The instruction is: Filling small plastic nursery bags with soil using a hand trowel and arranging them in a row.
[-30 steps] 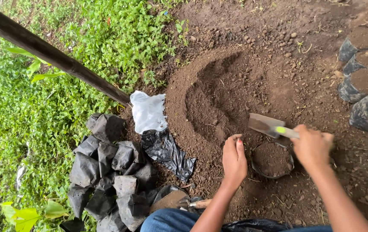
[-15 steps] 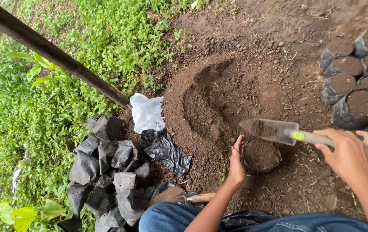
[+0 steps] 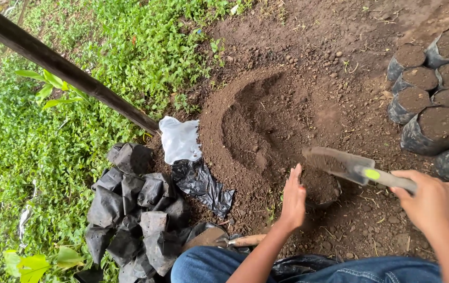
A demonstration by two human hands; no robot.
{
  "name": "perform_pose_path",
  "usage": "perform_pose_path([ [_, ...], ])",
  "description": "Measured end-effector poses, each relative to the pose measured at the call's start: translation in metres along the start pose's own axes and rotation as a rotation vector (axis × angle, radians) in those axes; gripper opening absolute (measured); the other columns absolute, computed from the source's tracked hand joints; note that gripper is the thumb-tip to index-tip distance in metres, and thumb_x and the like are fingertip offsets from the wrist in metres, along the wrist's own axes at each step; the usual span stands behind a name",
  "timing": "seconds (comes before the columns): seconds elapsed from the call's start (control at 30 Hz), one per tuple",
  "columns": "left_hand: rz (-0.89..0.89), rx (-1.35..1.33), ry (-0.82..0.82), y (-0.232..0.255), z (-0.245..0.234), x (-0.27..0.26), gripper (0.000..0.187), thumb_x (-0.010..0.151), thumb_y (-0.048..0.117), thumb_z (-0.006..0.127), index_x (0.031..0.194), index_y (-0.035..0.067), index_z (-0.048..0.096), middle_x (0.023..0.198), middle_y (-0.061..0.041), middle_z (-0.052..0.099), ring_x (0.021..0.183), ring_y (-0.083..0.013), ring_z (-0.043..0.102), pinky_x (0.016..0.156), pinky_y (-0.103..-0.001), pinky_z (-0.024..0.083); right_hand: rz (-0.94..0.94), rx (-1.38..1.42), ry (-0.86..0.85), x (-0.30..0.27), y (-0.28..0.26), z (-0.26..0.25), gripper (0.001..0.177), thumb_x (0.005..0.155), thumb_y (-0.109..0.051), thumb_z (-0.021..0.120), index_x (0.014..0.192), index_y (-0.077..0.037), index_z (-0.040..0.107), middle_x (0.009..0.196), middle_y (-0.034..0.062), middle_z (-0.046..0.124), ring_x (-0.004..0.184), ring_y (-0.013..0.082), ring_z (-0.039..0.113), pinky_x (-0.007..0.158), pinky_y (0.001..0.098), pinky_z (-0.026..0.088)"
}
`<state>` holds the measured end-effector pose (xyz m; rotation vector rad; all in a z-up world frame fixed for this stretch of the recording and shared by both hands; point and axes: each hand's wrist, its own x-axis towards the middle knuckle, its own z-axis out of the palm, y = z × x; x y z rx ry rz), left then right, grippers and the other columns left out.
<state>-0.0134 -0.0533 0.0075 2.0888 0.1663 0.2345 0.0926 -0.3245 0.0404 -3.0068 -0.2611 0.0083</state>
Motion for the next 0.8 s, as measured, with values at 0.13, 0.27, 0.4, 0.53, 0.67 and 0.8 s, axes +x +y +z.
perform_pose_path([
  [0.13,0.01,0.334,-0.018,0.026,0.0,-0.004,0.101,0.095,0.069,-0.011,0.157,-0.007,0.014,0.17,-0.02,0.009,0.158,-0.0349,-0.002,0.125,-0.054,-0.003,0.153,-0.016,-0.166,0.03,-0.048,0.031,0.041,0.095,-0.036,0.068,0.136,-0.038,0.063,0.081,-0.012,0.08,0.06,0.0101,0.061,0.085,0.0279,0.042],
  [0.27,0.083,0.589,-0.091,0.03,0.017,0.001,0.099,0.098,0.066,-0.007,0.156,-0.012,0.014,0.169,-0.026,0.005,0.156,-0.0386,-0.007,0.121,-0.062,-0.009,0.231,0.211,-0.174,0.052,-0.072,0.091,0.036,0.091,-0.019,0.072,0.126,-0.03,0.069,0.082,-0.0028,0.078,0.072,0.0173,0.065,0.086,0.0324,0.038],
  [0.4,0.198,0.752,-0.098,0.027,0.045,0.014,0.094,0.103,0.06,0.015,0.154,-0.018,0.022,0.165,-0.037,0.014,0.157,-0.0475,0.002,0.12,-0.068,-0.003,0.134,0.359,-0.145,0.048,-0.08,0.09,0.039,0.089,-0.008,0.068,0.126,-0.02,0.07,0.099,0.008,0.079,0.087,0.0293,0.074,0.091,0.0438,0.048],
  [0.53,0.308,0.575,-0.1,0.04,0.057,0.014,0.101,0.101,0.065,0.012,0.152,-0.022,0.024,0.161,-0.042,0.019,0.153,-0.0543,0.01,0.119,-0.07,0.0,0.101,0.392,-0.107,0.048,-0.077,0.103,0.038,0.086,-0.014,0.062,0.122,-0.021,0.07,0.107,0.0087,0.076,0.094,0.0371,0.071,0.087,0.0488,0.049],
  [0.67,0.233,0.637,-0.175,0.06,0.033,0.005,0.077,0.099,0.046,0.026,0.156,-0.006,0.024,0.167,-0.027,0.017,0.157,-0.0431,0.007,0.121,-0.067,-0.002,0.091,0.449,-0.143,0.044,-0.073,0.074,0.027,0.088,-0.019,0.064,0.113,-0.021,0.073,0.097,0.0071,0.077,0.088,0.0348,0.072,0.084,0.0474,0.052],
  [0.8,-0.047,0.679,0.047,0.033,0.0,0.004,0.069,0.102,0.034,0.037,0.159,0.003,0.013,0.171,-0.015,0.009,0.156,-0.0324,0.004,0.125,-0.056,0.001,0.097,0.404,-0.373,0.038,-0.082,0.022,0.031,0.101,-0.038,0.058,0.086,-0.017,0.075,0.059,-0.0013,0.057,0.05,0.0106,0.046,0.049,0.0233,0.037],
])
